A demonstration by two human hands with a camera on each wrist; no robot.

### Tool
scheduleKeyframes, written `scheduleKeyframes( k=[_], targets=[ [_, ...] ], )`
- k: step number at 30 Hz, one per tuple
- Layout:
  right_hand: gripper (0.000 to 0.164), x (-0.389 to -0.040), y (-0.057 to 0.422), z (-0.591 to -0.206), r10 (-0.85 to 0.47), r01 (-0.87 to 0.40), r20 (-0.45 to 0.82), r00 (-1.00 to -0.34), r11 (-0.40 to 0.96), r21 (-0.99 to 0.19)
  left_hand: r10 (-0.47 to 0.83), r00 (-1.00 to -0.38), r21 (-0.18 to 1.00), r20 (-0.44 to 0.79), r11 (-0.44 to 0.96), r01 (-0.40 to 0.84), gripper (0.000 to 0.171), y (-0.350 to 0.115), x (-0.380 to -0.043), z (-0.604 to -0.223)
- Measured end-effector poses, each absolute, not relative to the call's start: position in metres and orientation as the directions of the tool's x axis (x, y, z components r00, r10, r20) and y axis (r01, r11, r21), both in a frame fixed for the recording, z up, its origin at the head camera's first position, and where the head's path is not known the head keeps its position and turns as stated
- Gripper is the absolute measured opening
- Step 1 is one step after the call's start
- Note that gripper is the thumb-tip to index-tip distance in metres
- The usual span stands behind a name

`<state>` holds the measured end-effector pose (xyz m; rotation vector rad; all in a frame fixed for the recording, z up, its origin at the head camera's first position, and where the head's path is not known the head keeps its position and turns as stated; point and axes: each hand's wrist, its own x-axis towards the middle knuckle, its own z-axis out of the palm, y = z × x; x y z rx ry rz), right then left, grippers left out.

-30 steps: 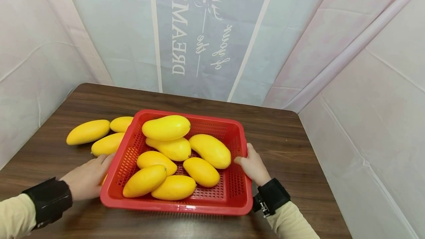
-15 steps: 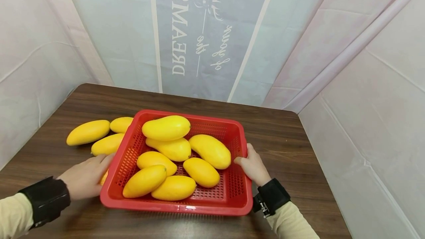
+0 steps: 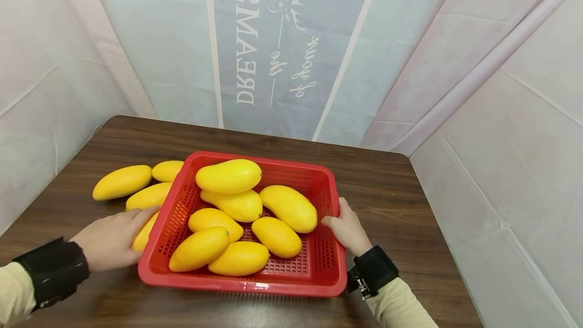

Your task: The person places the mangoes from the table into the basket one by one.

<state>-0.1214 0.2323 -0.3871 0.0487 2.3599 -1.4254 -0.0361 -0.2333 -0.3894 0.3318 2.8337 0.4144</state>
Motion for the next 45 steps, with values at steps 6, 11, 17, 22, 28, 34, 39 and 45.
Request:
scheduleKeyframes(
  k=[6, 11, 17, 22, 28, 34, 39, 45],
  targets=[
    [0.049, -0.121, 0.233, -0.387, -0.167, 0.222, -0.338, -0.926, 0.482, -0.848, 0.273, -0.948, 0.271, -0.164, 0.936, 0.223, 0.097, -0.239, -0.037, -0.383],
    [0.047, -0.121, 0.233, -0.387, -0.163, 0.221, -0.336, -0.928, 0.485, -0.846, 0.272, -0.954, 0.27, -0.122, 0.934, 0.232, 0.095, -0.244, -0.039, -0.377],
    [0.048, -0.121, 0.234, -0.388, -0.171, 0.219, -0.336, -0.926, 0.482, -0.848, 0.268, -0.953, 0.262, -0.143, 0.939, 0.224, 0.096, -0.247, -0.039, -0.373],
    [0.048, -0.121, 0.234, -0.388, -0.167, 0.226, -0.34, -0.925, 0.479, -0.848, 0.263, -0.955, 0.238, -0.137, 0.945, 0.226, 0.092, -0.252, -0.04, -0.369],
    [0.048, -0.122, 0.234, -0.389, -0.16, 0.224, -0.336, -0.928, 0.481, -0.848, 0.251, -0.963, 0.228, -0.101, 0.948, 0.223, 0.088, -0.26, -0.044, -0.361],
    [0.046, -0.123, 0.233, -0.389, -0.161, 0.218, -0.331, -0.93, 0.483, -0.848, 0.228, -0.969, 0.217, -0.093, 0.955, 0.204, 0.091, -0.263, -0.051, -0.353],
    [0.047, -0.124, 0.234, -0.39, -0.164, 0.213, -0.327, -0.93, 0.484, -0.849, 0.222, -0.972, 0.215, -0.073, 0.955, 0.202, 0.093, -0.263, -0.056, -0.344],
    [0.047, -0.123, 0.233, -0.39, -0.164, 0.213, -0.326, -0.931, 0.483, -0.85, 0.228, -0.973, 0.24, -0.02, 0.946, 0.217, 0.09, -0.257, -0.06, -0.334]
  ],
)
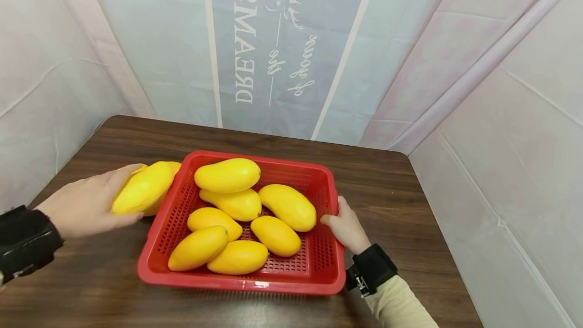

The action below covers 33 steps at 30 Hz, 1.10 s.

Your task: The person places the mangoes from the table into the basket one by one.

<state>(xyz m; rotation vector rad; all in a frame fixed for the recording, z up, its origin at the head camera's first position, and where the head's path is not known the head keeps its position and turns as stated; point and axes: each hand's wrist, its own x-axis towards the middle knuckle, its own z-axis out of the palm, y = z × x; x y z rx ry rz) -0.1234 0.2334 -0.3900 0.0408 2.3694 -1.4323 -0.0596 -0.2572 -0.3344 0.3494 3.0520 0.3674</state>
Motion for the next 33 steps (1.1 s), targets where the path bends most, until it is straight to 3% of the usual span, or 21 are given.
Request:
scheduleKeyframes(
  k=[6, 23, 33],
  targets=[
    [0.046, -0.123, 0.233, -0.389, -0.162, 0.214, -0.325, -0.932, 0.48, -0.851, 0.26, -0.965, 0.277, 0.031, 0.926, 0.258, 0.078, -0.245, -0.065, -0.323],
    [0.048, -0.122, 0.233, -0.388, -0.168, 0.21, -0.323, -0.931, 0.477, -0.854, 0.489, -0.862, 0.185, 0.132, 0.842, 0.506, 0.077, -0.193, -0.056, -0.315],
    [0.047, -0.123, 0.234, -0.392, -0.16, 0.212, -0.323, -0.933, 0.481, -0.851, 0.626, -0.78, 0.137, -0.007, 0.773, 0.619, 0.083, -0.147, -0.06, -0.314]
  ],
)
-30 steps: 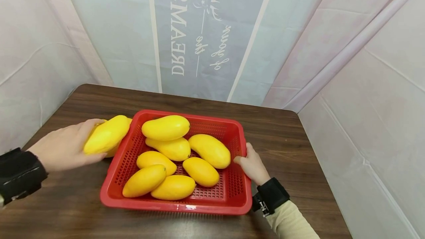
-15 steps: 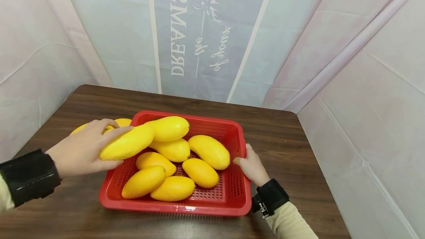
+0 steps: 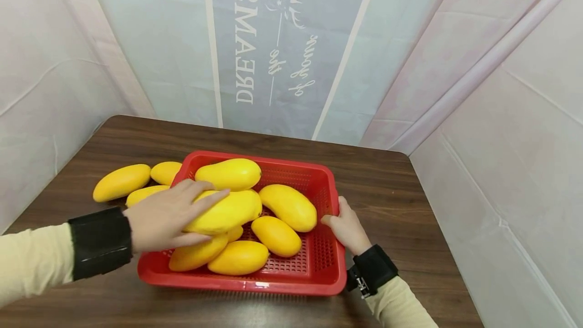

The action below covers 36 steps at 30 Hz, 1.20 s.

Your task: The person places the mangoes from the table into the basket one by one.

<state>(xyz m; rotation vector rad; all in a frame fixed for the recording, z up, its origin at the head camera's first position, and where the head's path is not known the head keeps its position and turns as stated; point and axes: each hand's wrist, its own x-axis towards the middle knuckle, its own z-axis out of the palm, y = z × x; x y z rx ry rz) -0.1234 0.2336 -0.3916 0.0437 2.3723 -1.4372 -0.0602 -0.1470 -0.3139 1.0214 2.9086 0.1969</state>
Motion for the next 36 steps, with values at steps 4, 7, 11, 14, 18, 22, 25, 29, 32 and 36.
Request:
scheduleKeyframes(
  k=[4, 7, 11, 14, 18, 22, 25, 29, 32, 36],
  targets=[
    [0.046, -0.124, 0.234, -0.393, -0.16, 0.211, -0.321, -0.933, 0.481, -0.851, 0.671, -0.74, 0.173, -0.039, 0.734, 0.657, 0.082, -0.127, -0.063, -0.316],
    [0.046, -0.124, 0.234, -0.393, -0.162, 0.209, -0.32, -0.934, 0.481, -0.852, 0.708, -0.706, 0.16, -0.027, 0.7, 0.696, 0.08, -0.113, -0.065, -0.317],
    [0.046, -0.124, 0.234, -0.393, -0.165, 0.208, -0.321, -0.933, 0.479, -0.853, 0.741, -0.671, 0.136, -0.015, 0.666, 0.733, 0.08, -0.097, -0.067, -0.317],
    [0.047, -0.124, 0.234, -0.393, -0.165, 0.208, -0.32, -0.933, 0.479, -0.853, 0.751, -0.659, 0.121, -0.026, 0.657, 0.744, 0.081, -0.085, -0.068, -0.318],
    [0.047, -0.125, 0.234, -0.393, -0.169, 0.205, -0.319, -0.932, 0.481, -0.853, 0.755, -0.653, 0.071, -0.051, 0.655, 0.752, 0.082, -0.072, -0.068, -0.321],
    [0.048, -0.125, 0.236, -0.394, -0.167, 0.214, -0.326, -0.93, 0.477, -0.852, 0.761, -0.646, 0.023, -0.065, 0.648, 0.761, 0.083, -0.059, -0.067, -0.326],
    [0.049, -0.124, 0.237, -0.394, -0.164, 0.219, -0.331, -0.929, 0.477, -0.851, 0.77, -0.635, 0.008, -0.068, 0.637, 0.771, 0.083, -0.05, -0.066, -0.33],
    [0.05, -0.124, 0.237, -0.393, -0.16, 0.215, -0.329, -0.931, 0.488, -0.846, 0.787, -0.61, 0.019, -0.09, 0.614, 0.789, 0.079, -0.04, -0.065, -0.335],
    [0.05, -0.124, 0.236, -0.392, -0.15, 0.211, -0.323, -0.934, 0.497, -0.841, 0.799, -0.59, 0.039, -0.117, 0.597, 0.801, 0.078, -0.034, -0.063, -0.336],
    [0.049, -0.125, 0.234, -0.391, -0.129, 0.215, -0.32, -0.939, 0.505, -0.836, 0.806, -0.577, 0.052, -0.135, 0.587, 0.808, 0.077, -0.03, -0.062, -0.339]
  ],
)
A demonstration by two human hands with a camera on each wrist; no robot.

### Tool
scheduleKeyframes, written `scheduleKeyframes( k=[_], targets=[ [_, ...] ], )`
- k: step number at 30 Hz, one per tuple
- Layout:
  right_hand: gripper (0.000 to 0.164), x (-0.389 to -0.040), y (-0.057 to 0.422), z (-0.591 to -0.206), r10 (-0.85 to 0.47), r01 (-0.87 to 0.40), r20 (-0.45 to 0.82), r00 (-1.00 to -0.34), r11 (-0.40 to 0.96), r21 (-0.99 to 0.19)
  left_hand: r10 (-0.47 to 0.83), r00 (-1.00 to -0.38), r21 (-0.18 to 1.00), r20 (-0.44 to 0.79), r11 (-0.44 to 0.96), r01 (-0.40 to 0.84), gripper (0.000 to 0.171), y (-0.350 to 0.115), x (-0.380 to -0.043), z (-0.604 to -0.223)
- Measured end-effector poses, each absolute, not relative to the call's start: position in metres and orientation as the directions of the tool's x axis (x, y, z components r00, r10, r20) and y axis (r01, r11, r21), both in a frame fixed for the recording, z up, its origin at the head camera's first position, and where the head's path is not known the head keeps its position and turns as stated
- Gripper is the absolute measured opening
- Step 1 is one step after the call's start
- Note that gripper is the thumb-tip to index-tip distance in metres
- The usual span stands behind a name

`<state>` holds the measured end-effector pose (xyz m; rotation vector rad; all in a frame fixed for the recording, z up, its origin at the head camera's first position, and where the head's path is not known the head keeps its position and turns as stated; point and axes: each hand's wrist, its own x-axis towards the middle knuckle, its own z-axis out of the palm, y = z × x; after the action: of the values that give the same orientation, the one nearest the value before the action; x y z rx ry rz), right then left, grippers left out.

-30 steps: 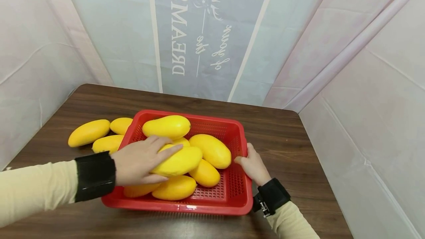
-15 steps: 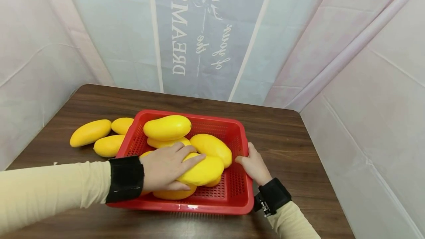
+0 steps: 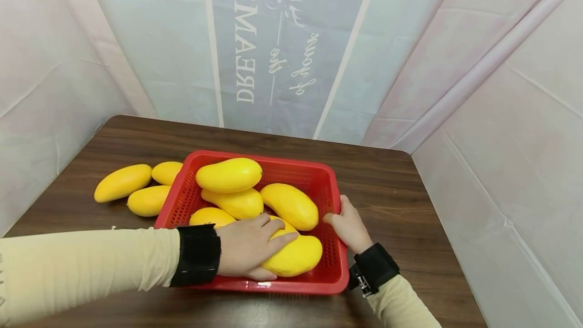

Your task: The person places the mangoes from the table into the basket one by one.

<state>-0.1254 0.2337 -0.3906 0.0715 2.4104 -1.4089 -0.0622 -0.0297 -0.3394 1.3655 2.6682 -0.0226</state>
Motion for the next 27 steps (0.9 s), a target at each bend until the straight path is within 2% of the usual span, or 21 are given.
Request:
scheduleKeyframes(
  k=[14, 27],
  targets=[
    [0.048, -0.124, 0.23, -0.389, -0.112, 0.222, -0.318, -0.941, 0.505, -0.834, 0.805, -0.558, 0.191, -0.2, 0.591, 0.784, 0.075, -0.02, -0.065, -0.353],
    [0.049, -0.124, 0.231, -0.389, -0.096, 0.233, -0.323, -0.941, 0.51, -0.828, 0.801, -0.571, 0.188, -0.18, 0.598, 0.779, 0.071, -0.015, -0.063, -0.354]
  ],
)
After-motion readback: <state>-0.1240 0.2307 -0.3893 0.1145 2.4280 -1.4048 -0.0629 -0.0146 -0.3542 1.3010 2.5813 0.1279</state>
